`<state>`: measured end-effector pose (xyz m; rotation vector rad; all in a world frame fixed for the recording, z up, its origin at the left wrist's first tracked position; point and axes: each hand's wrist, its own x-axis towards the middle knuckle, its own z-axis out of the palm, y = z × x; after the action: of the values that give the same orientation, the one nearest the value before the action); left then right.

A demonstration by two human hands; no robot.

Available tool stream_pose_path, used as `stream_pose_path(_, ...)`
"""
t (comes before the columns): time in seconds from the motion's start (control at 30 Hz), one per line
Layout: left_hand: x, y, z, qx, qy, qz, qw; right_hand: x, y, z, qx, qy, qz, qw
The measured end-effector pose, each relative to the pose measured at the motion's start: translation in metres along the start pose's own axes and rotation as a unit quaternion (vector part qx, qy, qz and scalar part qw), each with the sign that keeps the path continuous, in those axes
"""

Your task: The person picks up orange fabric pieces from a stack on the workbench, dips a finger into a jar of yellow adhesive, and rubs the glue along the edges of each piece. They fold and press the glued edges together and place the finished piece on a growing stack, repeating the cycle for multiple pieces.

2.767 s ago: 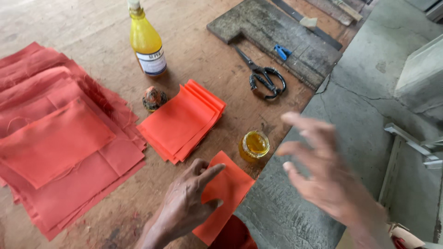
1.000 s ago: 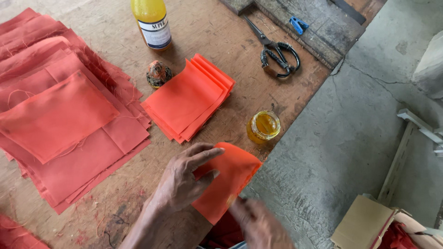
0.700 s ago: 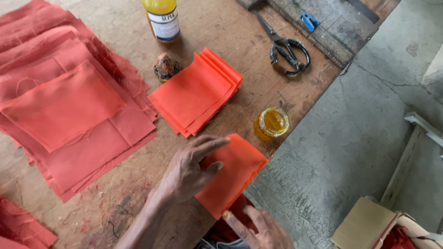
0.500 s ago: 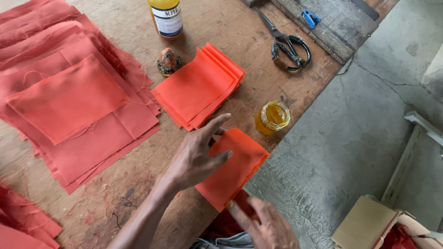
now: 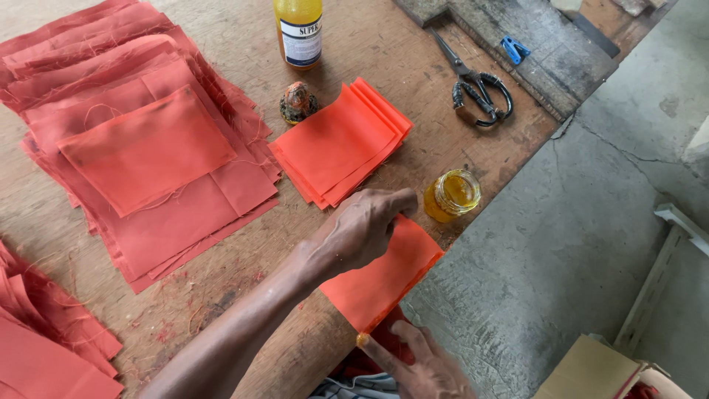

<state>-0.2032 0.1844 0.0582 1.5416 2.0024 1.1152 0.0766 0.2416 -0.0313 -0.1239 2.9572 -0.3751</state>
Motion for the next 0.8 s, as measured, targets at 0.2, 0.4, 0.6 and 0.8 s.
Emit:
stream_pose_path(0.2, 0.004, -0.003, -0.001, 0.037, 0.027, 0.185, 0.982, 0.004, 0.039, -0.055, 0.008, 0.093, 0.211, 0.973)
stream_pose_path(0.4, 0.004, 0.003, 0.003, 0.070, -0.047, 0.112, 0.990, 0.007, 0.037, -0.073, -0.038, 0.151, 0.184, 0.971)
stream_pose_path(0.6, 0.004, 0.035, -0.013, 0.170, -0.163, 0.090, 0.968, -0.005, 0.023, -0.110, 0.057, 0.090, 0.165, 0.981)
stream_pose_path(0.8, -0.017, 0.087, -0.048, 0.145, -0.197, 0.128, 0.961, 0.011, 0.079, -0.219, -0.068, 0.253, 0.046, 0.964)
